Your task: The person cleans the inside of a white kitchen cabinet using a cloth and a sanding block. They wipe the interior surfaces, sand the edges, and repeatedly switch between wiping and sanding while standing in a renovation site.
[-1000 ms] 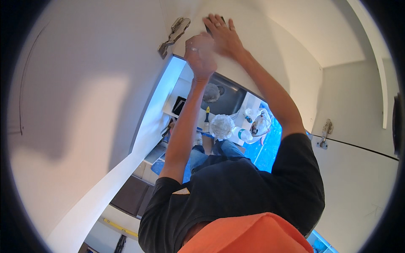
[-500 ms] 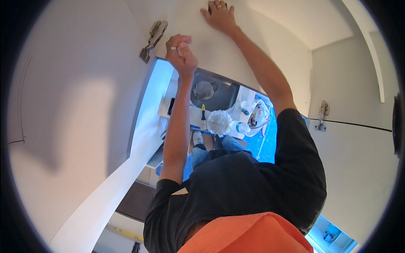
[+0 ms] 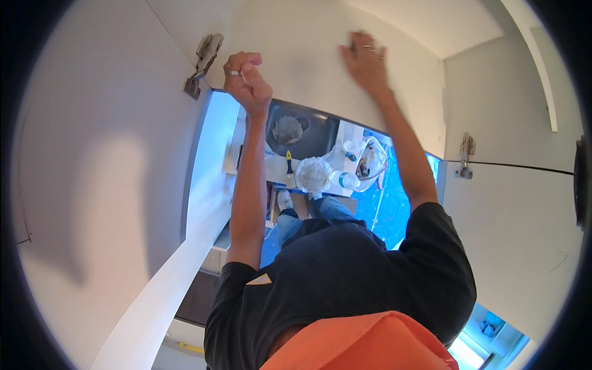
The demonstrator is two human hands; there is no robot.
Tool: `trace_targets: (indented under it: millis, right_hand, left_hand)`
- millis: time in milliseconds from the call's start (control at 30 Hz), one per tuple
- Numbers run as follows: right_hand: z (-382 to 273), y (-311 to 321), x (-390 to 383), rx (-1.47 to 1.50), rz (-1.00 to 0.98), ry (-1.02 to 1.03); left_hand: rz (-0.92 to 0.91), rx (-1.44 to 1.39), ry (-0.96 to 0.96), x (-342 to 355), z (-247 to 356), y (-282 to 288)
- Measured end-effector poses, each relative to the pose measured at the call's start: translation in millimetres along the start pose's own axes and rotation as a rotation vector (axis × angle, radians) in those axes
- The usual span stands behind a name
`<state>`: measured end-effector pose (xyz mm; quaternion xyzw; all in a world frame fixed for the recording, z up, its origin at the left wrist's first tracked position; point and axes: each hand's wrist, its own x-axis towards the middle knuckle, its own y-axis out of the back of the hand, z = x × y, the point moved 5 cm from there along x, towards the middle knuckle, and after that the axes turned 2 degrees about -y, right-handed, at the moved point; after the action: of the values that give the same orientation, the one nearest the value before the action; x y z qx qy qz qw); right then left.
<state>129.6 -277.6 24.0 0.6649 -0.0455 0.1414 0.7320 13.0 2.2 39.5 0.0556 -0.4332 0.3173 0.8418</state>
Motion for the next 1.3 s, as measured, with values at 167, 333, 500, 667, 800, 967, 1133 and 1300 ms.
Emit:
trace_targets:
  millis: [167,333,500,667,800,967,1133,1300]
  right_hand:
    - [19,1,25,0.156,-0.027,-0.213]
    - [-8,3,-4,0.102,-0.028,0.053]
    - [37,-5,21,0.093,0.082,-0.246]
    - [5,2,-2,0.163,0.170,0.079]
    - [49,-6,4,0.103,0.171,-0.253]
    - [0,6,-4,0.135,0.309,0.090]
    - [55,-3,-7,0.041,0.242,-0.274]
    - [8,-6,25,0.100,0.098,0.001]
  left_hand:
    - [0.030,0.050,-0.052,1,2,1]
    - [0.010,-0.049,0.000,3,0,2]
    - [0.005,0.047,-0.039,2,3,2]
    - [0.013,-0.049,0.029,1,-4,2]
    - [0.019,-0.012,-0.021,-1,-2,2]
    - [0.017,-0.038,-0.010,1,-2,2]
    - [-0.014,0.012,0.014,1,0,2]
    - [0.009,-0.024,-0.028,2,1,3]
